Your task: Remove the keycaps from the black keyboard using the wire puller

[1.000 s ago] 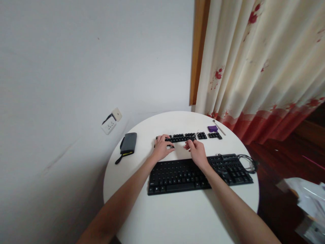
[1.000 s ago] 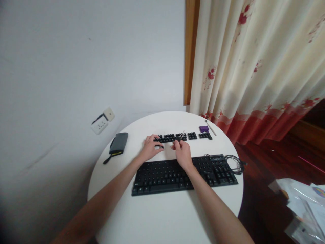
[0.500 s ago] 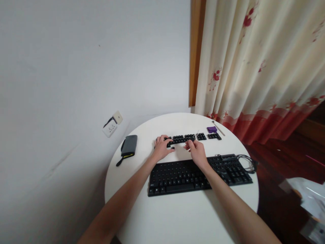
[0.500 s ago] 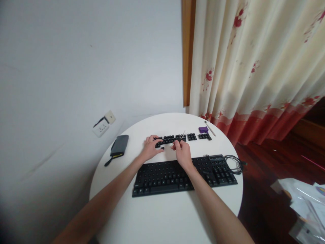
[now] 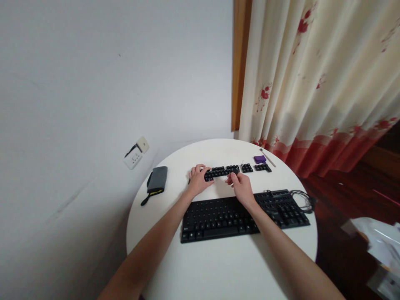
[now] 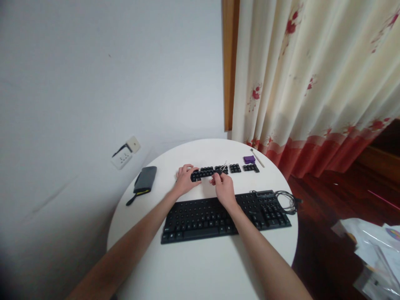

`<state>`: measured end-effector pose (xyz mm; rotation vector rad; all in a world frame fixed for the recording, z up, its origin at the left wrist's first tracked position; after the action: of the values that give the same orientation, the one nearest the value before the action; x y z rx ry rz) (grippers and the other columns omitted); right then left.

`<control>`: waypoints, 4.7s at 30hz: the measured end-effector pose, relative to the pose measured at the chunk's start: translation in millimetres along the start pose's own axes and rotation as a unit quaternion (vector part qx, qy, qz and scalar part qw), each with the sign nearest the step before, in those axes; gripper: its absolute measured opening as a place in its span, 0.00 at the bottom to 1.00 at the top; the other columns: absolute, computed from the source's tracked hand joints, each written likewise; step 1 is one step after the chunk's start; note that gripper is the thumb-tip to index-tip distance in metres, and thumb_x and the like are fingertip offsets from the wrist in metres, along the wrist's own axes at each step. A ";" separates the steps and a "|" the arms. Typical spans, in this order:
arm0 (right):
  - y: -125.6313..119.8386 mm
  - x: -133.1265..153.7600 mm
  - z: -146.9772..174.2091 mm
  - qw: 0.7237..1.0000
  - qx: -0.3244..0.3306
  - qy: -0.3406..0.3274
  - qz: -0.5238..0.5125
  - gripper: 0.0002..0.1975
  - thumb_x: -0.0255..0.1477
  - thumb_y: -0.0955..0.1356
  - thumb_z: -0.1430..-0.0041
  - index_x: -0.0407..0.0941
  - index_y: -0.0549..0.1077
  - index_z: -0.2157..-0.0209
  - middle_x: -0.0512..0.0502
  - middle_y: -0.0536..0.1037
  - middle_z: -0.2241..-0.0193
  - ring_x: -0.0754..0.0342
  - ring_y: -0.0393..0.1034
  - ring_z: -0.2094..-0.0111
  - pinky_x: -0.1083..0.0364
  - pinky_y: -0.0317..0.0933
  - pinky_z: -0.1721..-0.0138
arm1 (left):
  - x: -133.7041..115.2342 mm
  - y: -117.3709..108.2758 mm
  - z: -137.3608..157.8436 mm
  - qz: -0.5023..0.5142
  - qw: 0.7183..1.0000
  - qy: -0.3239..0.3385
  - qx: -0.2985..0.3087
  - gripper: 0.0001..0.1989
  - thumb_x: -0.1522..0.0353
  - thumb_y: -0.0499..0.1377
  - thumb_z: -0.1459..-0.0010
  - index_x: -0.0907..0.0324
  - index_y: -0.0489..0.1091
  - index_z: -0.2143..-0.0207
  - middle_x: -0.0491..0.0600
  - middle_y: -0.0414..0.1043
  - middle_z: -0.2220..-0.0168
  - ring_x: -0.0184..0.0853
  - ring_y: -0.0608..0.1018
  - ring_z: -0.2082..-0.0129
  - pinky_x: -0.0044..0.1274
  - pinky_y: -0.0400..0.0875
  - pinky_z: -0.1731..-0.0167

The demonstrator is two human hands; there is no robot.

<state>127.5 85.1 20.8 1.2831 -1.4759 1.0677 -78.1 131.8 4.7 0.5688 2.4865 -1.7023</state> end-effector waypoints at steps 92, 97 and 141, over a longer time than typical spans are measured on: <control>-13.4 0.0 -6.2 0.999 -0.028 -0.006 0.037 0.23 0.44 0.63 0.40 0.39 0.78 0.69 0.43 0.77 0.77 0.51 0.70 0.75 0.55 0.64 0.71 | -37.0 -51.6 48.5 0.126 0.958 0.161 0.204 0.21 0.60 0.60 0.40 0.56 0.69 0.46 0.52 0.70 0.49 0.42 0.70 0.48 0.32 0.62 0.45; -12.5 -0.4 -6.3 0.999 -0.021 -0.020 0.018 0.18 0.41 0.65 0.41 0.40 0.76 0.66 0.45 0.76 0.77 0.52 0.69 0.75 0.56 0.63 0.74 | -64.0 -59.5 75.1 0.171 0.942 0.177 0.227 0.18 0.61 0.64 0.44 0.54 0.72 0.51 0.50 0.69 0.51 0.41 0.70 0.49 0.31 0.63 0.47; 18.5 33.0 42.3 0.899 0.424 -0.083 0.071 0.11 0.31 0.68 0.42 0.42 0.76 0.75 0.51 0.74 0.77 0.57 0.65 0.74 0.60 0.60 0.72 | -35.3 -56.7 72.4 0.250 0.874 0.144 0.390 0.15 0.63 0.71 0.56 0.60 0.72 0.70 0.43 0.71 0.71 0.31 0.72 0.71 0.20 0.64 0.71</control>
<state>103.2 38.2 41.5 1.9094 -1.2590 1.8577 -75.2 38.7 36.6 1.4593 1.4338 -2.4316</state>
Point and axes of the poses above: each hand's wrist, its own z-axis away from the middle knuckle, its own y-axis out of the palm, x = y × z, the point moved 3 cm from there along -z, towards the middle knuckle
